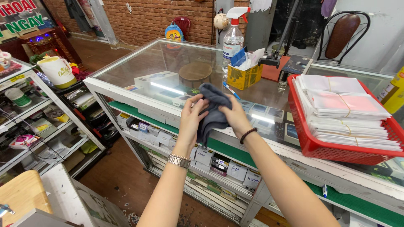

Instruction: The person arranges product boxes on a glass display counter, opens and repositions some boxes, and wipes several white boxes with a gray cloth. The person then moves to a counter with red baskets and coils blue, red, and white charging cables one at a time, placing each coiled cable into a separate basket.

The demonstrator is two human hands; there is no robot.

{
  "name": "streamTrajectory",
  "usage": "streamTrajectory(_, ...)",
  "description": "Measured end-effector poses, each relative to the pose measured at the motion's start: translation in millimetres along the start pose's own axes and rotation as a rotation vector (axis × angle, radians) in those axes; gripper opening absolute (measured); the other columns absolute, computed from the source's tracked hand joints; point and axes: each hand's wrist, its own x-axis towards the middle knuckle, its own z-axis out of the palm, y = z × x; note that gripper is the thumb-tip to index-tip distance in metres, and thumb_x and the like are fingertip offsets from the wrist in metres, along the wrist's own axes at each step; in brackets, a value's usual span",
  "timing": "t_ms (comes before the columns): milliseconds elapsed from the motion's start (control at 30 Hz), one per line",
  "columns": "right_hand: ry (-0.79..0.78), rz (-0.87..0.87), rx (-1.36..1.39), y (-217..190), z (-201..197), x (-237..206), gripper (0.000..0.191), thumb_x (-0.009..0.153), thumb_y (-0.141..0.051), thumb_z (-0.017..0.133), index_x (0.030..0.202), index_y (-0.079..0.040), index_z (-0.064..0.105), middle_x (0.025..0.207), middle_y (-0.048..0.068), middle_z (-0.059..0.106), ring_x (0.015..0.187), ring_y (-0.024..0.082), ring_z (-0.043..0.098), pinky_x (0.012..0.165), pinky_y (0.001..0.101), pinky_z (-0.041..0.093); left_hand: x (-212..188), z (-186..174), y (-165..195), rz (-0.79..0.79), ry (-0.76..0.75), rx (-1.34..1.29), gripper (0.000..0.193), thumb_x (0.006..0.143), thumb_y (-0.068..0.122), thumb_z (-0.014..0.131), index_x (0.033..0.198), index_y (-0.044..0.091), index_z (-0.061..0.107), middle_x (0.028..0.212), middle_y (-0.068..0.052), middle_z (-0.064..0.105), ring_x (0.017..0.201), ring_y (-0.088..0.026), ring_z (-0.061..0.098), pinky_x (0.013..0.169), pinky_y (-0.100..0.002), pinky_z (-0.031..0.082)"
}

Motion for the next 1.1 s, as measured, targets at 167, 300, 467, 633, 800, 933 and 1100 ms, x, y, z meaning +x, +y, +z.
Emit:
streamTrajectory(167, 0.144, 0.120, -0.453, 9, -32, 27, 0.093, 0.082, -0.029, 0.080, 0.152, 0.001, 0.027, 0.140, 0.031, 0.051, 0.129, 0.043, 0.052, 0.104, 0.0453, 0.045, -7, -2, -7, 0.127, 0.041, 0.329, 0.036, 0.101, 0.025, 0.058, 0.131, 0.006, 0.061, 0.122, -0.009, 0.073, 0.112, -0.018, 0.065, 0.088, -0.030, 0.050)
streamTrajectory(300, 0.079, -0.234, -0.929, 10, -50, 9, 0.088, 0.086, -0.036, 0.082, 0.149, 0.005, 0.036, 0.147, 0.035, 0.045, 0.137, 0.046, 0.042, 0.110, 0.0473, 0.037, -5, 7, -34, -0.017, -0.006, 0.311, 0.030, 0.102, 0.025, 0.056, 0.124, 0.007, 0.064, 0.115, -0.007, 0.075, 0.107, -0.013, 0.068, 0.087, -0.029, 0.055)
streamTrajectory(467, -0.109, -0.046, -0.857, -35, -91, -13, 0.063, 0.086, -0.037, 0.072, 0.139, -0.008, 0.056, 0.134, 0.018, 0.065, 0.120, 0.031, 0.065, 0.098, 0.0411, 0.051, 10, 64, -71, 0.009, -0.124, 0.239, 0.026, 0.103, 0.021, 0.057, 0.120, 0.003, 0.068, 0.103, -0.010, 0.074, 0.091, -0.013, 0.072, 0.077, -0.028, 0.057)
streamTrajectory(633, 0.197, -0.150, -0.992, -95, -177, -37, 0.043, 0.091, -0.031, 0.069, 0.126, -0.007, 0.067, 0.117, 0.016, 0.074, 0.106, 0.031, 0.073, 0.093, 0.0409, 0.057, 4, 153, -89, -0.091, -0.305, 0.255, 0.034, 0.100, 0.029, 0.058, 0.122, 0.003, 0.066, 0.095, -0.009, 0.072, 0.078, -0.014, 0.070, 0.060, -0.028, 0.059)
streamTrajectory(800, 0.616, 0.179, -1.762, -121, -310, -87, 0.049, 0.088, -0.044, 0.066, 0.109, 0.000, 0.074, 0.113, 0.024, 0.069, 0.112, 0.047, 0.061, 0.083, 0.0555, 0.048, -19, 214, -92, -0.260, -0.423, 0.482, 0.057, 0.092, 0.035, 0.068, 0.136, 0.002, 0.052, 0.080, -0.014, 0.070, 0.058, -0.018, 0.065, 0.048, -0.033, 0.055)
streamTrajectory(933, 0.495, 0.531, -1.386, -104, -386, -116, 0.045, 0.098, -0.036, 0.055, 0.112, 0.002, 0.075, 0.107, 0.027, 0.074, 0.101, 0.045, 0.069, 0.092, 0.0515, 0.053, -25, 226, -106, 0.012, -0.392, 0.559, 0.037, 0.085, 0.022, 0.067, 0.112, -0.004, 0.069, 0.070, -0.008, 0.073, 0.055, -0.014, 0.066, 0.051, -0.028, 0.052)
streamTrajectory(1100, 0.434, 0.369, -1.243, -88, -365, -135, 0.036, 0.090, -0.025, 0.060, 0.115, -0.003, 0.074, 0.099, 0.024, 0.076, 0.094, 0.041, 0.073, 0.085, 0.0474, 0.056, 4, 196, -114, -0.016, -0.356, 0.380, 0.028, 0.086, 0.012, 0.064, 0.107, -0.004, 0.072, 0.071, -0.007, 0.072, 0.058, -0.010, 0.067, 0.052, -0.027, 0.051)
